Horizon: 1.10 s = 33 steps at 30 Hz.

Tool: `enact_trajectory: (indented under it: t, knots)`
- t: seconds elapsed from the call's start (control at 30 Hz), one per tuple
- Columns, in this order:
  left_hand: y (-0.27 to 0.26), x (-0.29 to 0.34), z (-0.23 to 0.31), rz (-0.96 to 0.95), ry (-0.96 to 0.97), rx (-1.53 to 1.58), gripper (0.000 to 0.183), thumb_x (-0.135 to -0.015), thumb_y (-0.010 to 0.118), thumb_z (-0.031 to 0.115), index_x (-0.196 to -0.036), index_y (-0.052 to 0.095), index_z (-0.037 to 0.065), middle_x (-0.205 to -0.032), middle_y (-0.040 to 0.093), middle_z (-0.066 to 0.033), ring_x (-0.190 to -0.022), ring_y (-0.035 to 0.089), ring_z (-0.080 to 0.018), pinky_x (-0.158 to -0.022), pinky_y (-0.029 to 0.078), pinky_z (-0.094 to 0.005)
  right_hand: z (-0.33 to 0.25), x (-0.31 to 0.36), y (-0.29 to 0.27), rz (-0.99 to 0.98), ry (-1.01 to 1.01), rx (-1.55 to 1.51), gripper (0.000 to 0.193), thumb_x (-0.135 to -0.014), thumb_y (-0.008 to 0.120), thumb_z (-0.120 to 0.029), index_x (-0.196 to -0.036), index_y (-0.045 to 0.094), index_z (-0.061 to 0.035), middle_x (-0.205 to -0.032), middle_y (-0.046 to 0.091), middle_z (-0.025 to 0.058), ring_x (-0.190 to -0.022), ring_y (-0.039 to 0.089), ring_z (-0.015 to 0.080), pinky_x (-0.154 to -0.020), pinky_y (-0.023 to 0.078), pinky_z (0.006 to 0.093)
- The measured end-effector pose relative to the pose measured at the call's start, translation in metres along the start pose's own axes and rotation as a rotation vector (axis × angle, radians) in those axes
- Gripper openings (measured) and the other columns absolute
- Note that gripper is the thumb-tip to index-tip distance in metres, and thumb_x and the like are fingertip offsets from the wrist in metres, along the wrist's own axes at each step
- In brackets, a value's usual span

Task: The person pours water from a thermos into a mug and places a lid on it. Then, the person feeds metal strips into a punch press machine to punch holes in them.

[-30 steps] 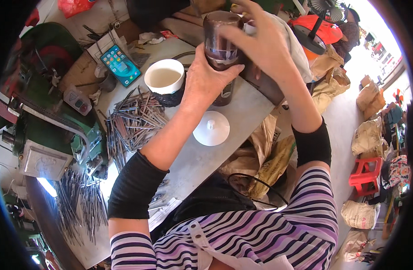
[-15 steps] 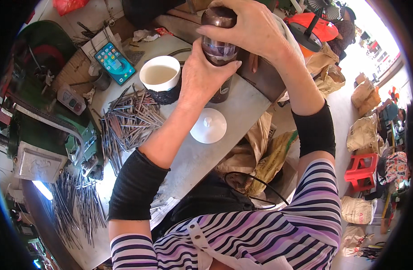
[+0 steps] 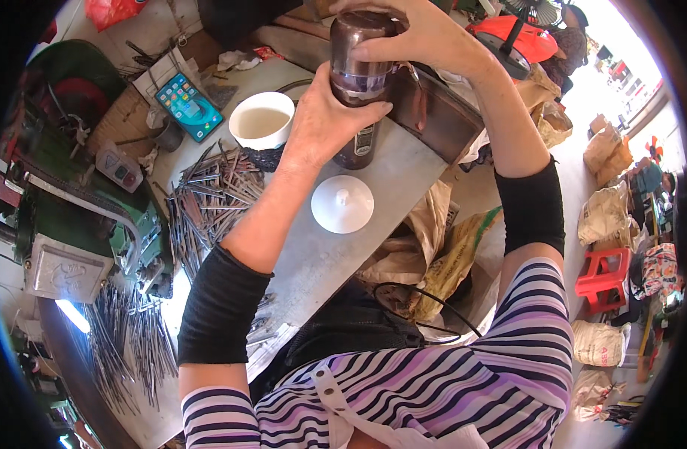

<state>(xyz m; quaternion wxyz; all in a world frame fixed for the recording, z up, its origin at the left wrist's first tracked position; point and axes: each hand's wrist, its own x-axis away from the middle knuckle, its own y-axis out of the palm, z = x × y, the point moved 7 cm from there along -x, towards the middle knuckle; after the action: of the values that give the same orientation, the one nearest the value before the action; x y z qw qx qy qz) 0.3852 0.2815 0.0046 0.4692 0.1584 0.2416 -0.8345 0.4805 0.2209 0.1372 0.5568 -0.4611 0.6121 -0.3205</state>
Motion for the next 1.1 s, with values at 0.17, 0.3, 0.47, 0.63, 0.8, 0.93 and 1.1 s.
enact_trajectory:
  t: [0.17,0.3,0.47,0.63,0.8,0.93,1.1]
  knots:
    - [0.000,0.002,0.002,-0.010,-0.042,-0.038,0.074,-0.062,0.084,0.031,-0.119,0.048,-0.001,-0.106,0.065,-0.0170,-0.100,0.063,-0.0258,-0.091,0.048,-0.0366,-0.004,-0.002,0.002,0.006,-0.194,-0.171,0.076,-0.075,0.071,-0.046,-0.131,0.048,-0.0015,-0.119,0.062,0.0164,-0.108,0.061,0.0298,-0.095,0.046,0.0345]
    - [-0.001,0.003,0.002,-0.002,-0.035,-0.047,0.074,-0.063,0.084,0.032,-0.119,0.048,0.000,-0.106,0.065,-0.0168,-0.101,0.063,-0.0264,-0.092,0.048,-0.0366,-0.022,0.011,-0.012,0.037,0.025,-0.132,0.073,-0.075,0.070,-0.047,-0.128,0.051,-0.0008,-0.119,0.063,0.0168,-0.110,0.061,0.0300,-0.095,0.046,0.0349]
    - [-0.001,0.004,0.001,-0.010,-0.063,-0.027,0.075,-0.063,0.084,0.032,-0.121,0.047,0.000,-0.107,0.065,-0.0170,-0.101,0.063,-0.0269,-0.092,0.048,-0.0370,-0.013,0.010,-0.008,0.025,0.121,0.093,0.067,-0.075,0.070,-0.048,-0.123,0.058,-0.0029,-0.121,0.063,0.0157,-0.111,0.061,0.0280,-0.095,0.046,0.0346]
    - [-0.002,0.005,0.002,-0.002,-0.062,-0.059,0.079,-0.063,0.084,0.032,-0.124,0.046,0.000,-0.107,0.065,-0.0171,-0.101,0.063,-0.0268,-0.092,0.048,-0.0367,-0.016,0.014,-0.010,-0.015,0.005,-0.259,0.066,-0.076,0.068,-0.044,-0.127,0.054,-0.0059,-0.122,0.063,0.0146,-0.111,0.061,0.0259,-0.095,0.046,0.0335]
    - [-0.002,0.006,0.003,0.004,-0.059,-0.042,0.079,-0.063,0.084,0.031,-0.124,0.045,-0.001,-0.107,0.065,-0.0175,-0.101,0.063,-0.0268,-0.092,0.048,-0.0366,-0.005,0.006,-0.002,-0.061,-0.096,-0.353,0.074,-0.075,0.069,-0.047,-0.133,0.048,-0.0059,-0.119,0.064,0.0143,-0.111,0.060,0.0249,-0.096,0.045,0.0321]
    - [-0.001,0.005,0.004,0.024,-0.044,-0.060,0.078,-0.063,0.084,0.031,-0.123,0.046,-0.001,-0.107,0.065,-0.0178,-0.102,0.063,-0.0267,-0.092,0.048,-0.0367,-0.003,0.006,0.006,-0.021,-0.030,-0.054,0.080,-0.073,0.071,-0.051,-0.133,0.048,-0.0020,-0.117,0.063,0.0182,-0.111,0.060,0.0282,-0.095,0.045,0.0337]
    - [0.000,0.004,0.004,-0.005,-0.061,-0.034,0.077,-0.063,0.084,0.031,-0.123,0.047,0.000,-0.109,0.065,-0.0177,-0.103,0.063,-0.0262,-0.093,0.047,-0.0365,-0.010,0.008,0.001,0.117,0.002,-0.212,0.075,-0.072,0.075,-0.042,-0.126,0.051,0.0045,-0.122,0.060,0.0215,-0.108,0.061,0.0308,-0.095,0.046,0.0356]
